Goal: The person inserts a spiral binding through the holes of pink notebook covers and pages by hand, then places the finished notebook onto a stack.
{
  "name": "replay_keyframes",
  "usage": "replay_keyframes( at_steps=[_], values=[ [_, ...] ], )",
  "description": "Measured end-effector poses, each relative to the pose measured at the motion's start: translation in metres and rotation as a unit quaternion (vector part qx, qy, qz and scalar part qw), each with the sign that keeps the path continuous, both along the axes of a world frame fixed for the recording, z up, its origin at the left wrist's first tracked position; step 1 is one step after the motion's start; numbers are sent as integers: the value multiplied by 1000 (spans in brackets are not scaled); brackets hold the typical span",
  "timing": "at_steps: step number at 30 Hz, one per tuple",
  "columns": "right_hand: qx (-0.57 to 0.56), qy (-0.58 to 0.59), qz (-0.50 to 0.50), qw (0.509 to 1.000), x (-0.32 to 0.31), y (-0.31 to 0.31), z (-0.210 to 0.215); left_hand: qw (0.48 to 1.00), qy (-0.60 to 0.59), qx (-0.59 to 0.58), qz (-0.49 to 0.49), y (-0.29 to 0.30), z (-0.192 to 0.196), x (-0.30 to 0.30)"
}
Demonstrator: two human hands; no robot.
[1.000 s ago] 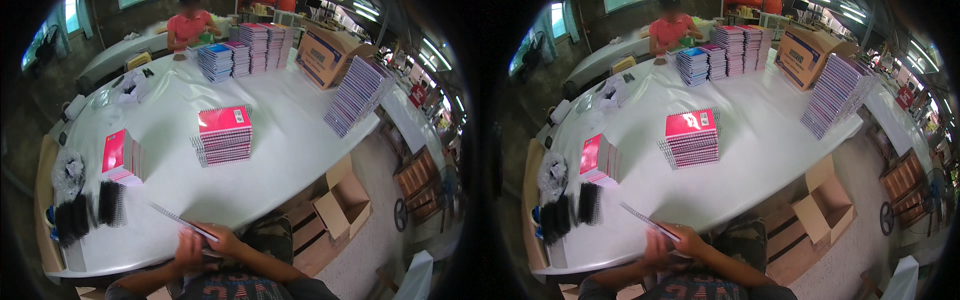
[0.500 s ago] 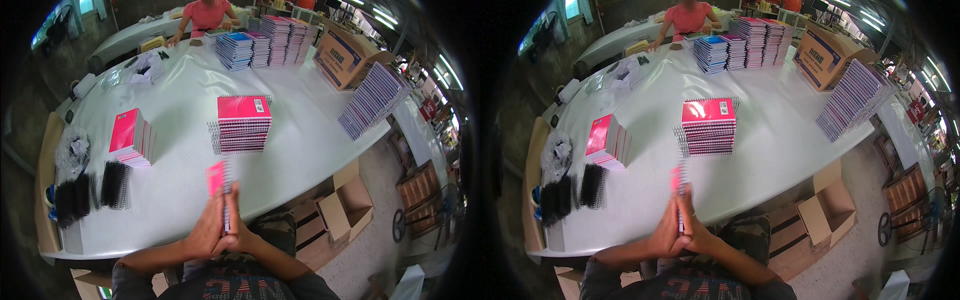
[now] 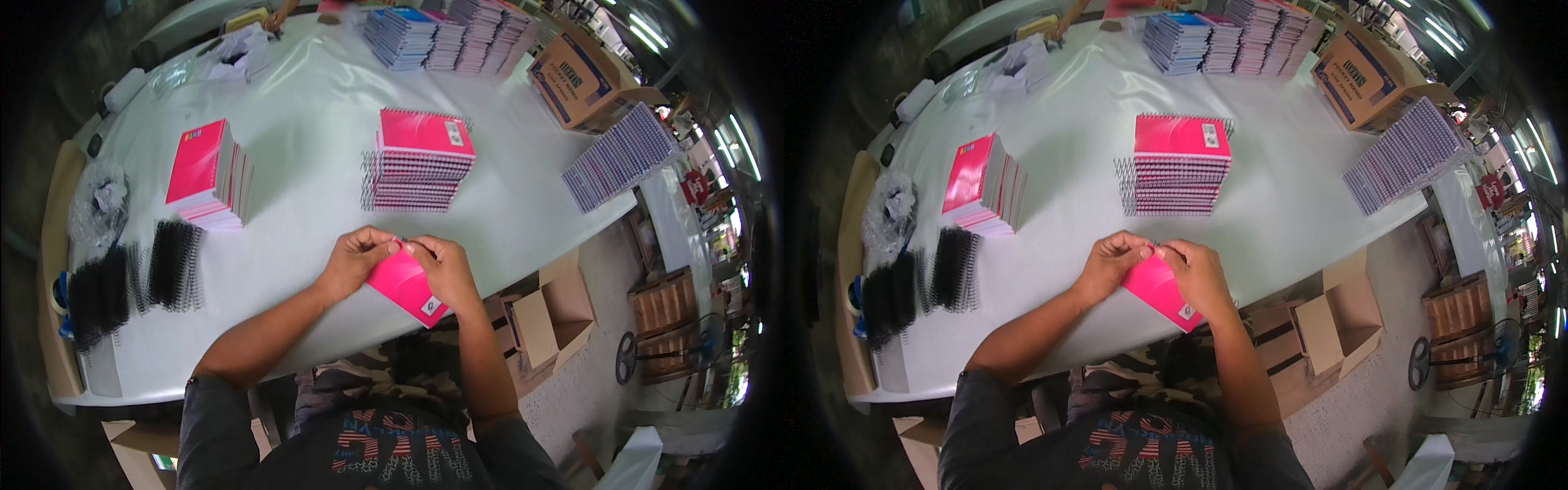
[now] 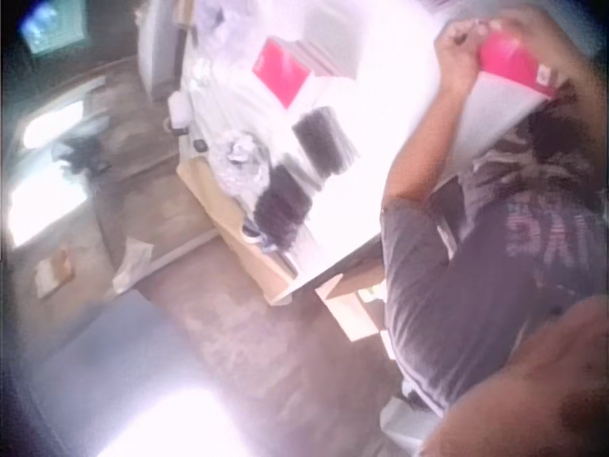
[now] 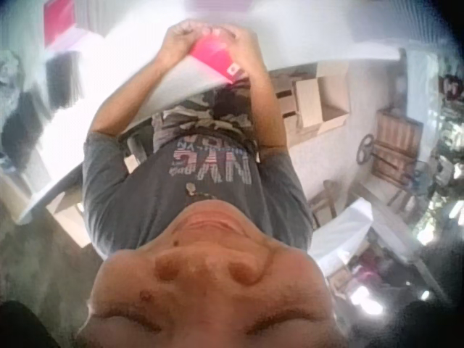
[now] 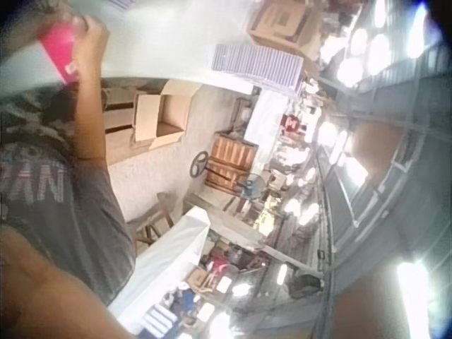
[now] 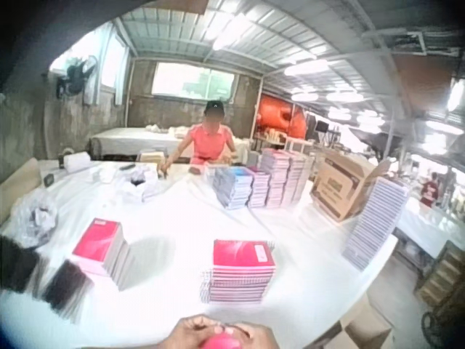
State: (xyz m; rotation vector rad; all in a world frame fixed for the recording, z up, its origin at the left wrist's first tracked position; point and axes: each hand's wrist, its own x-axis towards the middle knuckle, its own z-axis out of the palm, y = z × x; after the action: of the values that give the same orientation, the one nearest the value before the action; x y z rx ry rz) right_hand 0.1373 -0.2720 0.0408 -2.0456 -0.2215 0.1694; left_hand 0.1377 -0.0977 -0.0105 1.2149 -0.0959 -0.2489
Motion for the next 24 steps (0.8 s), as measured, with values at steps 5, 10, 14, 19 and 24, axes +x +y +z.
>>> replay_keyframes(
  at_steps=[5, 10, 14, 19, 24],
  values=[
    [-67, -46, 77, 994, 9, 10, 0, 999, -11, -51, 11, 7, -3, 0],
    [37, -13, 39, 998, 11, 6, -2, 999, 6, -46, 6, 6, 4, -1],
    [-100, -12, 40, 994, 4, 11, 10, 999, 3, -31, 7, 8, 0, 1],
    [-62, -116, -22, 991, 2, 14, 10, 997, 24, -57, 50, 5, 10, -1],
    [27, -82, -35, 996, -1, 18, 11, 999, 0, -38, 8, 16, 15, 4]
  ],
)
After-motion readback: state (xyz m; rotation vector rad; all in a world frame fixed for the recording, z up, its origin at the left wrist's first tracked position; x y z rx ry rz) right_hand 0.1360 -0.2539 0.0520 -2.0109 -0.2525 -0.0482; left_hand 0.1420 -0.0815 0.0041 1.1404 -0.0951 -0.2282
